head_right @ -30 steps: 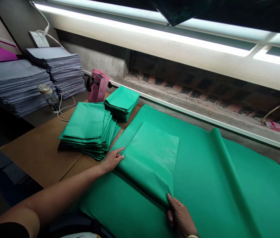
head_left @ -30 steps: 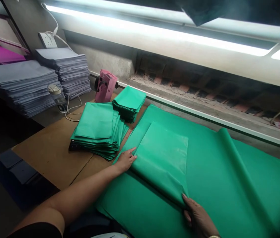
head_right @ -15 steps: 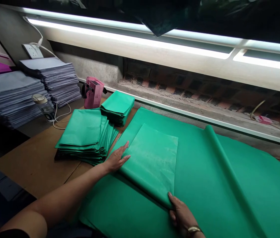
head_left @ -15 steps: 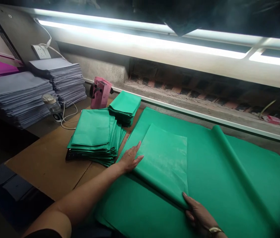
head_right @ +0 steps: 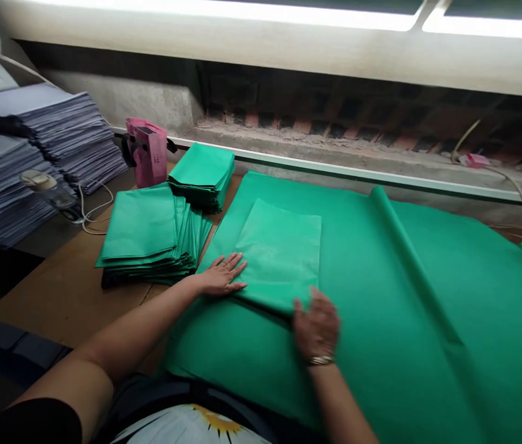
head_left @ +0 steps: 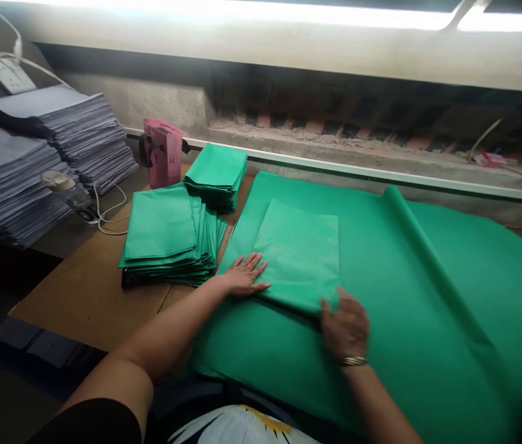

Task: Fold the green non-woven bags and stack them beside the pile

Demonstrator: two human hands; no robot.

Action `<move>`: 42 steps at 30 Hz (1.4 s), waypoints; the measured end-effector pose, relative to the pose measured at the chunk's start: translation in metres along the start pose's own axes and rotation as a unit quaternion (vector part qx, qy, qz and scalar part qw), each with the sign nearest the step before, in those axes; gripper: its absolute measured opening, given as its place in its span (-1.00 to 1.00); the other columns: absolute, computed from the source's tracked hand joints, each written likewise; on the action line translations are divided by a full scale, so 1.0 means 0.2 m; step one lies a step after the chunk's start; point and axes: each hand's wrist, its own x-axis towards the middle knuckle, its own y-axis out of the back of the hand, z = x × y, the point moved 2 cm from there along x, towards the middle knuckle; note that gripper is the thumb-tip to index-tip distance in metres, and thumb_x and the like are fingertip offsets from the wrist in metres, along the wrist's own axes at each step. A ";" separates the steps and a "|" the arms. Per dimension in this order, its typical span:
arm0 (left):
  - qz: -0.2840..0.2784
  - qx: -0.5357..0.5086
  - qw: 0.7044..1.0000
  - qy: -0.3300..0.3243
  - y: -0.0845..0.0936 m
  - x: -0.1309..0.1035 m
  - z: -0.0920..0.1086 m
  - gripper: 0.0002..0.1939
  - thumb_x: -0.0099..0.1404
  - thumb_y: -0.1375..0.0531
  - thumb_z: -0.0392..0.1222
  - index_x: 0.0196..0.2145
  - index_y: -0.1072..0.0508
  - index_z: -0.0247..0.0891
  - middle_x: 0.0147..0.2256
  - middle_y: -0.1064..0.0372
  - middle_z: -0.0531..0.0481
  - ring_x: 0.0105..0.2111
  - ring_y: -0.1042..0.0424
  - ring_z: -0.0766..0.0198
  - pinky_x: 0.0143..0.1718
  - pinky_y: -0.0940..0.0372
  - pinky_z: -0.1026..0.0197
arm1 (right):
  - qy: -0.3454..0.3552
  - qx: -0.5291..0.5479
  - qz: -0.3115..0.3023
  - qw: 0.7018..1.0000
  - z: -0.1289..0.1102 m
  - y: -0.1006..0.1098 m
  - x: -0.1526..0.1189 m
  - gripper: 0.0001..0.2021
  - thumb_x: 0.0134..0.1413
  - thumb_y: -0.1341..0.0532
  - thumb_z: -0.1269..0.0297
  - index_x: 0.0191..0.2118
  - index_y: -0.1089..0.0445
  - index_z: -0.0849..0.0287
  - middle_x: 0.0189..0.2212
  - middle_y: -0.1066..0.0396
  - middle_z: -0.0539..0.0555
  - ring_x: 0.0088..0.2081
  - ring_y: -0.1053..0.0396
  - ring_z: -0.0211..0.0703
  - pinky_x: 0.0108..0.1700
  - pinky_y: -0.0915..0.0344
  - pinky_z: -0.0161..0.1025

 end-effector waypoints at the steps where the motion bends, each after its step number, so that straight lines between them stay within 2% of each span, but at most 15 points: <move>1: -0.001 0.008 1.000 0.001 0.00 0.00 0.00 -0.17 0.26 0.28 0.38 0.30 0.27 -0.20 0.30 0.62 -0.11 0.30 0.54 0.09 0.24 0.45 -0.13 | 0.118 -0.027 -0.008 0.993 -0.12 -0.08 -0.08 -0.36 0.17 0.17 -0.01 0.23 -0.07 0.32 0.24 0.04 0.25 0.26 0.16 0.09 0.22 0.17 0.08; 3: 0.006 0.031 0.999 0.003 -0.01 0.01 0.00 -0.20 0.29 0.26 0.34 0.30 0.28 -0.19 0.30 0.62 -0.11 0.30 0.53 0.09 0.24 0.43 -0.12 | 0.312 -0.071 -0.063 0.945 -0.29 -0.23 -0.23 -0.37 0.19 0.17 -0.07 0.27 -0.03 0.19 0.29 0.17 0.08 0.30 0.32 -0.01 0.26 0.36 0.10; 5: 0.020 0.059 0.998 0.002 -0.03 0.01 -0.01 -0.23 0.31 0.23 0.30 0.30 0.29 -0.18 0.30 0.61 -0.10 0.30 0.51 0.09 0.24 0.42 -0.10 | 0.363 -0.118 -0.083 0.920 -0.29 -0.30 -0.33 -0.34 0.20 0.19 -0.13 0.30 0.07 0.13 0.30 0.24 -0.01 0.30 0.39 -0.06 0.26 0.46 0.15; 9: 0.060 0.100 0.993 -0.027 -0.05 -0.02 -0.04 -0.29 0.34 0.23 0.25 0.30 0.30 -0.15 0.31 0.56 -0.09 0.30 0.49 0.09 0.25 0.41 -0.06 | 0.235 -0.207 -0.031 0.949 0.13 -0.19 -0.32 -0.36 0.21 0.30 -0.14 0.31 0.12 0.05 0.30 0.26 -0.08 0.31 0.43 -0.05 0.23 0.48 0.23; 12: 0.060 0.108 0.988 -0.091 -0.03 -0.06 -0.06 -0.14 0.24 0.14 0.37 0.31 0.32 -0.15 0.31 0.55 -0.11 0.29 0.49 -0.02 0.24 0.41 -0.11 | 0.189 -0.238 -0.032 0.952 0.38 -0.08 -0.18 -0.35 0.18 0.33 -0.18 0.31 0.16 -0.04 0.31 0.31 -0.13 0.31 0.46 -0.06 0.23 0.43 0.24; 14: 0.043 0.103 0.983 -0.144 -0.01 -0.09 -0.07 -0.04 0.14 0.05 0.44 0.30 0.30 -0.11 0.32 0.53 -0.10 0.29 0.49 -0.11 0.24 0.39 -0.17 | 0.169 -0.245 -0.059 0.953 0.41 -0.06 0.01 -0.35 0.16 0.32 -0.21 0.31 0.22 -0.11 0.31 0.36 -0.16 0.31 0.48 -0.05 0.23 0.38 0.26; 16: 0.028 0.089 0.979 -0.181 0.00 -0.12 -0.09 -0.07 0.15 -0.01 0.40 0.30 0.25 -0.05 0.32 0.49 -0.05 0.29 0.45 -0.14 0.24 0.34 -0.21 | 0.137 -0.240 -0.080 0.958 0.35 -0.05 0.29 -0.36 0.15 0.30 -0.24 0.31 0.26 -0.17 0.31 0.40 -0.17 0.31 0.49 -0.02 0.22 0.35 0.27; 22: 0.055 0.055 0.977 -0.197 0.00 -0.15 -0.21 -0.18 0.21 -0.10 -0.18 0.30 0.27 -0.07 0.31 0.27 0.01 0.28 0.18 0.03 0.26 0.10 -0.09 | 0.028 -0.177 -0.058 0.982 0.10 -0.03 1.32 -0.35 0.13 0.27 -0.27 0.30 0.22 -0.20 0.33 0.41 -0.04 0.30 0.43 0.10 0.21 0.36 0.27; 24: 0.076 0.052 0.976 -0.195 0.00 -0.10 -0.25 -0.22 0.21 -0.07 -0.27 0.30 0.23 -0.03 0.29 0.17 0.03 0.26 0.09 0.08 0.24 0.03 -0.05 | 0.010 -0.163 -0.041 0.986 0.05 -0.03 1.52 -0.36 0.16 0.28 -0.25 0.30 0.20 -0.17 0.33 0.39 0.02 0.29 0.40 0.15 0.19 0.35 0.30; 26: 0.100 0.050 0.978 -0.178 0.03 0.00 -0.27 -0.31 0.27 -0.04 -0.26 0.29 0.14 -0.04 0.27 0.07 0.00 0.25 0.03 0.10 0.22 -0.03 -0.04 | 0.006 -0.157 -0.026 0.987 0.01 -0.03 1.60 -0.36 0.18 0.30 -0.21 0.31 0.17 -0.10 0.32 0.36 0.09 0.29 0.37 0.21 0.17 0.32 0.34; 29: 0.123 0.056 0.978 -0.161 0.10 0.18 -0.29 -0.46 0.30 -0.06 -0.19 0.23 -0.10 -0.12 0.22 -0.04 -0.08 0.23 0.00 0.04 0.19 -0.06 -0.09 | 0.032 -0.156 -0.015 0.987 -0.01 -0.04 1.50 -0.40 0.23 0.27 -0.10 0.31 0.11 0.00 0.32 0.31 0.13 0.29 0.32 0.19 0.18 0.28 0.32; 33: 0.135 0.054 0.978 -0.152 0.13 0.25 -0.29 -0.59 0.32 -0.06 -0.19 0.12 -0.29 -0.14 0.16 -0.16 -0.09 0.20 -0.09 0.04 0.14 -0.11 -0.07 | 0.160 -0.157 -0.030 0.974 0.19 -0.03 1.07 -0.51 0.26 0.21 0.22 0.28 0.00 0.06 0.31 0.27 0.02 0.29 0.26 -0.14 0.27 0.25 0.02; 35: 0.157 0.044 0.976 -0.145 0.06 0.15 -0.25 -0.63 0.33 -0.06 -0.18 0.09 -0.32 -0.12 0.11 -0.26 -0.08 0.14 -0.18 0.05 0.09 -0.17 -0.04 | 0.278 -0.131 -0.019 0.952 0.38 -0.01 0.79 -0.48 0.23 0.24 0.31 0.28 0.01 0.09 0.30 0.23 0.02 0.28 0.19 -0.16 0.28 0.22 0.00; 38: 0.184 0.033 0.970 -0.155 -0.10 -0.10 -0.12 -0.64 0.35 -0.03 -0.13 0.08 -0.33 -0.07 0.00 -0.38 -0.04 -0.02 -0.34 0.10 -0.05 -0.25 0.02 | 0.415 -0.122 -0.002 0.902 0.65 0.01 0.40 -0.48 0.24 0.16 0.27 0.31 0.12 -0.07 0.28 0.15 -0.06 0.26 0.11 -0.12 0.28 0.17 -0.01; 42: 0.158 0.052 0.969 -0.181 -0.21 -0.32 0.01 -0.50 0.30 -0.06 -0.05 0.18 -0.18 -0.09 0.10 -0.27 -0.09 -0.02 -0.31 0.03 -0.07 -0.24 -0.02 | 0.485 -0.111 -0.008 0.867 0.75 0.02 0.11 -0.45 0.17 -0.03 0.23 0.27 0.04 -0.18 0.22 -0.02 -0.12 0.24 0.05 -0.04 0.26 0.05 -0.03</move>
